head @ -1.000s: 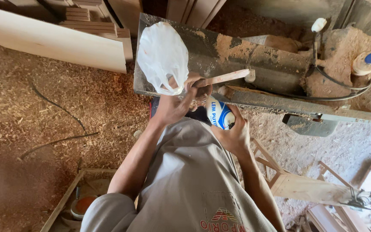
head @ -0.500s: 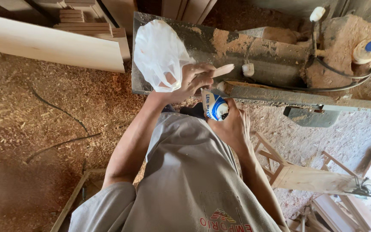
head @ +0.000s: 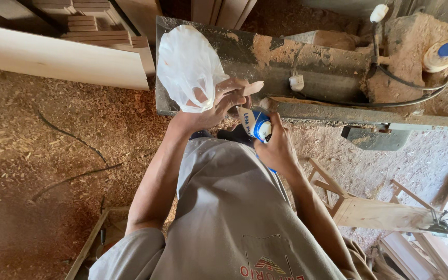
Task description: The person mixes a substance from a bottle and a bag into a small container using a wooden stick.
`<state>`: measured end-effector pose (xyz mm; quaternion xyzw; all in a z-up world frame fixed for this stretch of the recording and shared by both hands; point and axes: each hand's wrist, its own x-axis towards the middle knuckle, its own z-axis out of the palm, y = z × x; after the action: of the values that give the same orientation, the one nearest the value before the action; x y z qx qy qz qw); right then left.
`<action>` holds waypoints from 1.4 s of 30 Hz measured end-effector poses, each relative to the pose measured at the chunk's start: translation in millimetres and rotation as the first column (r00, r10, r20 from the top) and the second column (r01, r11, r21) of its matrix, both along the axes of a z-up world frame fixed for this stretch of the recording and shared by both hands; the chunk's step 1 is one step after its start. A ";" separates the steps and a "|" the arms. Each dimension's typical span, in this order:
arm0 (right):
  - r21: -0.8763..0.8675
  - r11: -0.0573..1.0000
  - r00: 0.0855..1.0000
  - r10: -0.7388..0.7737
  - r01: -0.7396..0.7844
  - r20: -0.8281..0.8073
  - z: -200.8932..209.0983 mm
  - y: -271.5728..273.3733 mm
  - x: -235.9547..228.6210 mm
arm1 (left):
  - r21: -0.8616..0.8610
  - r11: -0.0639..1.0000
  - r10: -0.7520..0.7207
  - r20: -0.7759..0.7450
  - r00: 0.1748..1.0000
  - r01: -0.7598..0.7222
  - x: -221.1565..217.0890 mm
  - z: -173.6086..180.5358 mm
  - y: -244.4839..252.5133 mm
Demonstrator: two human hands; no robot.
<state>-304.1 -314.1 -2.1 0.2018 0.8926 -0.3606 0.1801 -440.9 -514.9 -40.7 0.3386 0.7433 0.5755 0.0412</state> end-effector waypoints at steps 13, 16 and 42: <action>0.138 0.990 0.994 -0.021 0.036 -0.107 40.1 -25.7 -24.8 | -0.149 0.988 0.031 0.379 0.925 0.028 2.3 18.7 -0.9; 0.255 0.965 0.998 0.063 -0.055 -0.022 44.6 -21.7 -30.5 | -0.073 0.995 -0.010 0.583 0.812 0.066 -0.1 27.0 1.2; 0.389 0.915 0.972 0.178 -0.105 -0.156 19.3 5.1 -15.7 | -0.125 0.966 -0.105 0.615 0.781 0.228 -17.5 37.9 -5.9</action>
<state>-319.8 -309.0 17.1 0.1326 0.9706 -0.1851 0.0786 -458.4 -520.9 -2.8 0.1967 0.7102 0.5726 0.3592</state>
